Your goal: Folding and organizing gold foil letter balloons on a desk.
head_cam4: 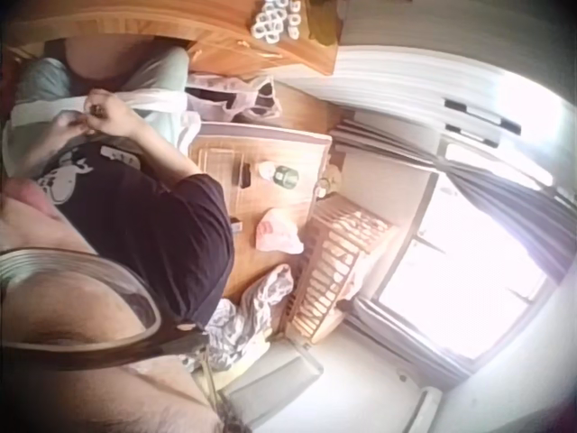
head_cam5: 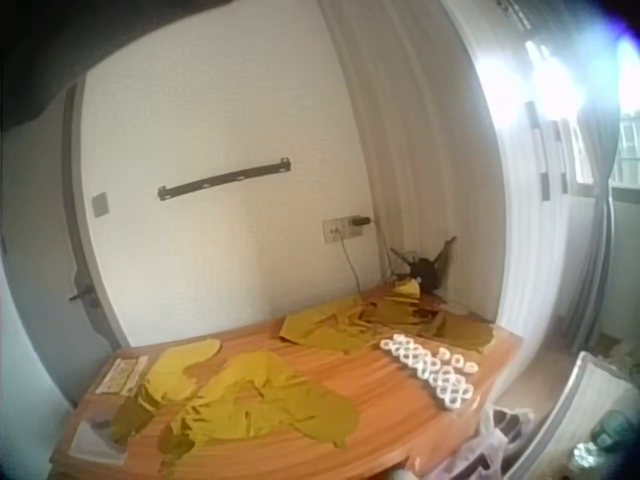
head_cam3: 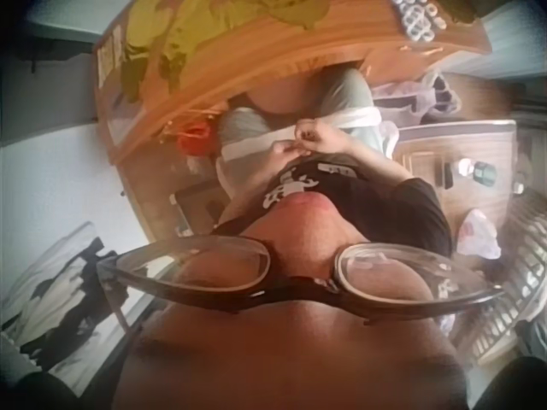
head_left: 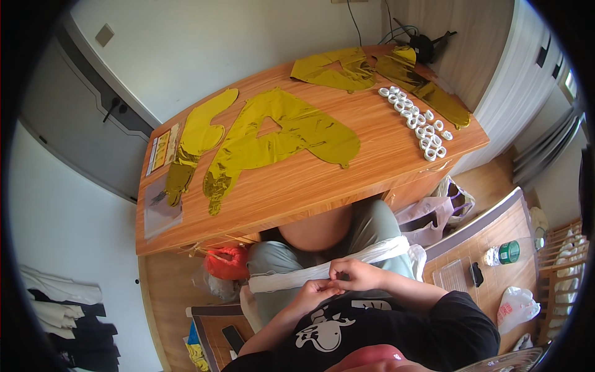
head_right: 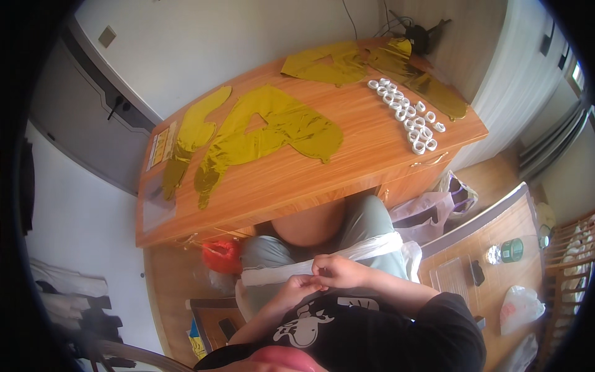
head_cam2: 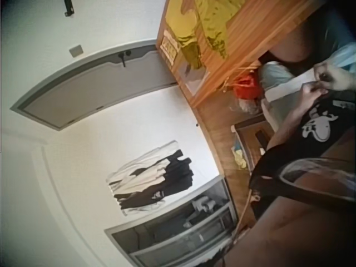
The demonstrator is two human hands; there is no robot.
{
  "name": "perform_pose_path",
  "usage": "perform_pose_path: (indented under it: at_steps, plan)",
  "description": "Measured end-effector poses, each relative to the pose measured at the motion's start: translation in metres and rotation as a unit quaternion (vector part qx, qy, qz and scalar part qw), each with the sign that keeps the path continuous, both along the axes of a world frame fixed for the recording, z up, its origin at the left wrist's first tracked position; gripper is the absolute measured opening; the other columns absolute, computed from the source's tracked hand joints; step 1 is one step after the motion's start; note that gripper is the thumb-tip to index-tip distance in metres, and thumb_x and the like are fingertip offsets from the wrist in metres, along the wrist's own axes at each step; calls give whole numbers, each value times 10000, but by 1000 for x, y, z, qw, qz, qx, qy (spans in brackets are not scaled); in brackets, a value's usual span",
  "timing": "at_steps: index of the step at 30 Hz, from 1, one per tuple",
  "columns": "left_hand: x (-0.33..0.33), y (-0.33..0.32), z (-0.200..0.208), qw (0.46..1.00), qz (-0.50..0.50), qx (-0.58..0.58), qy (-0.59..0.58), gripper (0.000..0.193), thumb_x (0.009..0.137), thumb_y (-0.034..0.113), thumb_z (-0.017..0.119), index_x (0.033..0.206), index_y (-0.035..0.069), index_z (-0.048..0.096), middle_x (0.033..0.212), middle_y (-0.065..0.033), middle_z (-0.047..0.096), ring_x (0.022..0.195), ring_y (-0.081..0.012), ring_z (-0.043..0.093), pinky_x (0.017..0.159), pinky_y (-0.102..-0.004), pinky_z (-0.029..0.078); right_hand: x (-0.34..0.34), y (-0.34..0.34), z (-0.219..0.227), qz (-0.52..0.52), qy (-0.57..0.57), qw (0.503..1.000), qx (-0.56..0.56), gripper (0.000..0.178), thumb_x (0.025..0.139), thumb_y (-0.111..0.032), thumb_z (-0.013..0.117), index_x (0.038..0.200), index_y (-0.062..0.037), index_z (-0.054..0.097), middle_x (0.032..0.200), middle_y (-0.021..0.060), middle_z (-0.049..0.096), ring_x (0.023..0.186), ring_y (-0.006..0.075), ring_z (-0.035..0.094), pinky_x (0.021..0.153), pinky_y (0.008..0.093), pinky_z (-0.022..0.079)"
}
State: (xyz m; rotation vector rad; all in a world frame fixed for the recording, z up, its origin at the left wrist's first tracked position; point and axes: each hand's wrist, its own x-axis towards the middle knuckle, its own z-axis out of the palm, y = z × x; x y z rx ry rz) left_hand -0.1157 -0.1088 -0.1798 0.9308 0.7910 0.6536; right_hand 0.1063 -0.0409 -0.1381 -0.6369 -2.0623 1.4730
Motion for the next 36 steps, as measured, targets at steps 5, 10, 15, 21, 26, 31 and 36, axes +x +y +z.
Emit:
perform_pose_path:
  at_steps: [5,10,15,21,26,31,36]
  plan:
    - [1,3,1,999,-32,-28,-23,206,1023,126,653,1165,-2,731,1102,-61,759,1033,-105,680,953,-254,525,5,0,-17,23,5,998,-62,219,971,-177,719,904,-23,578,860,65,624,778,172,692,691,326,531]
    - [0,4,1,996,-62,-67,-27,214,1037,117,626,1179,-12,720,1113,-66,752,1058,-112,673,969,-265,523,8,-4,-26,57,51,980,-183,251,985,-193,719,881,-23,566,841,43,623,787,121,676,700,297,525]
    - [4,6,3,996,-9,-67,-63,103,1009,63,655,1075,12,715,1061,-65,740,978,-116,686,938,-268,536,17,-1,-31,87,26,974,-208,186,993,-123,701,906,-28,567,911,16,593,934,119,624,817,289,504]
    - [3,18,2,995,71,-39,-53,139,977,29,685,1041,78,572,1040,-90,735,915,-136,696,865,-269,547,15,-18,-24,-119,211,942,-233,200,975,-182,723,1080,-22,666,1074,70,677,1056,188,657,914,325,529]
    - [11,22,1,996,68,-43,-34,211,981,49,690,1113,90,531,1050,-107,742,904,-146,701,833,-270,547,35,-12,-39,-94,94,987,-92,239,948,-201,747,1141,-60,743,1085,102,733,1026,229,691,906,343,539]
    - [22,25,3,995,79,-52,-23,307,979,51,685,1250,68,542,1170,-136,725,998,-185,710,893,-296,547,50,-5,-22,-151,46,987,-27,116,929,-145,767,1007,-61,785,973,87,761,969,249,707,889,371,549]
    - [34,51,41,992,116,56,-1,353,981,27,627,1315,68,519,1376,-158,597,1136,-248,668,910,-323,519,133,48,28,-419,4,886,197,77,895,-92,764,971,-96,774,926,51,733,860,213,679,774,344,526]
